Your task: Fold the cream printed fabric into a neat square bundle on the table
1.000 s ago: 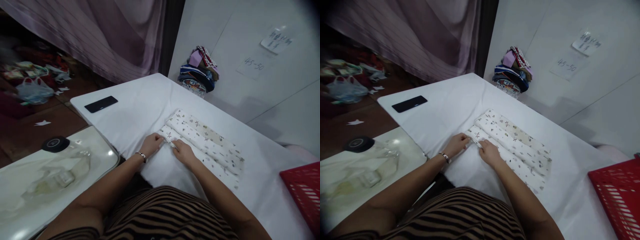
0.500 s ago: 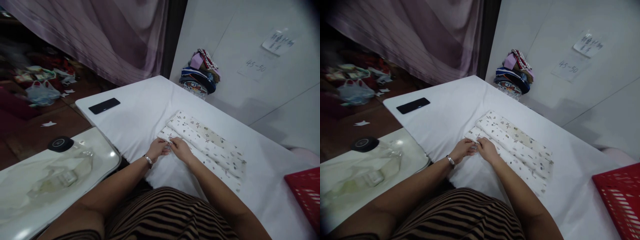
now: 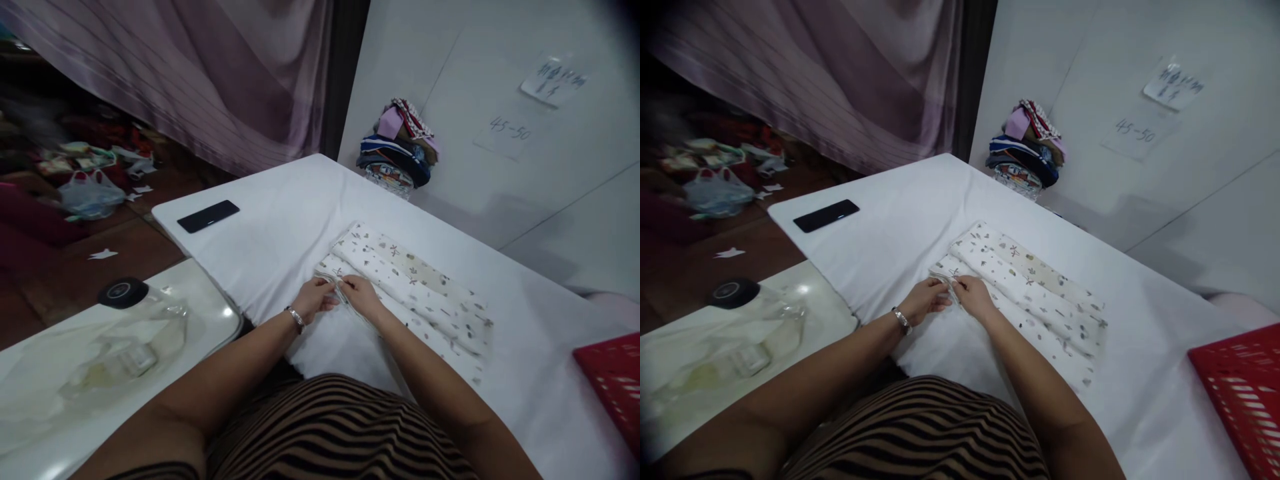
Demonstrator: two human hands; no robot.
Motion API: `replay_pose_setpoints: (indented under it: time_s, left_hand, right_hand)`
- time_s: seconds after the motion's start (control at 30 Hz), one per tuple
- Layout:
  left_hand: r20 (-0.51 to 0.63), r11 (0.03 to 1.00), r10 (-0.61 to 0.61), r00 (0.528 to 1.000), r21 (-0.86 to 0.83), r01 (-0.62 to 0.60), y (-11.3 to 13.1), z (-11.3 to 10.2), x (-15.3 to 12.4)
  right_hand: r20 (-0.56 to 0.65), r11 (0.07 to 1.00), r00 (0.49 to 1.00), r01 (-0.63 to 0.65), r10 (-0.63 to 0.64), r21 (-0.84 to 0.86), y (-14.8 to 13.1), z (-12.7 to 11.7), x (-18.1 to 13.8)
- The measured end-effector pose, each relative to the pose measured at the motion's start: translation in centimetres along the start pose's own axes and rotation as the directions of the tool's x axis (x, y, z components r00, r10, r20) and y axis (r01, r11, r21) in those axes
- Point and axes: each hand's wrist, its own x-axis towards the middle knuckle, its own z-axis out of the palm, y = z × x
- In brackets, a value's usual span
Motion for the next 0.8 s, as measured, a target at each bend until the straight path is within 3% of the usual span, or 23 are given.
replay_pose_setpoints:
  time_s: [0.23,0.5,0.8]
  left_hand:
    - [-0.044,0.994,0.020,0.999,0.104,-0.015,-0.2,0.4,1.0]
    - [-0.080,0.988,0.030,0.996,0.151,-0.017,-0.3,0.0,1.1]
    - [-0.064,0.968,0.099,0.993,0.236,-0.081,-0.7,-1.0,1.0]
  right_hand:
    - [0.016,0.999,1.000,-0.016,0.017,-0.037,0.1,0.1,0.3]
    - [-0.029,0.995,0.997,-0.064,0.067,0.077,0.1,-0.1,0.3]
    - [-0.052,0.996,0.997,0.065,-0.062,0.068,-0.2,1.0,-0.3]
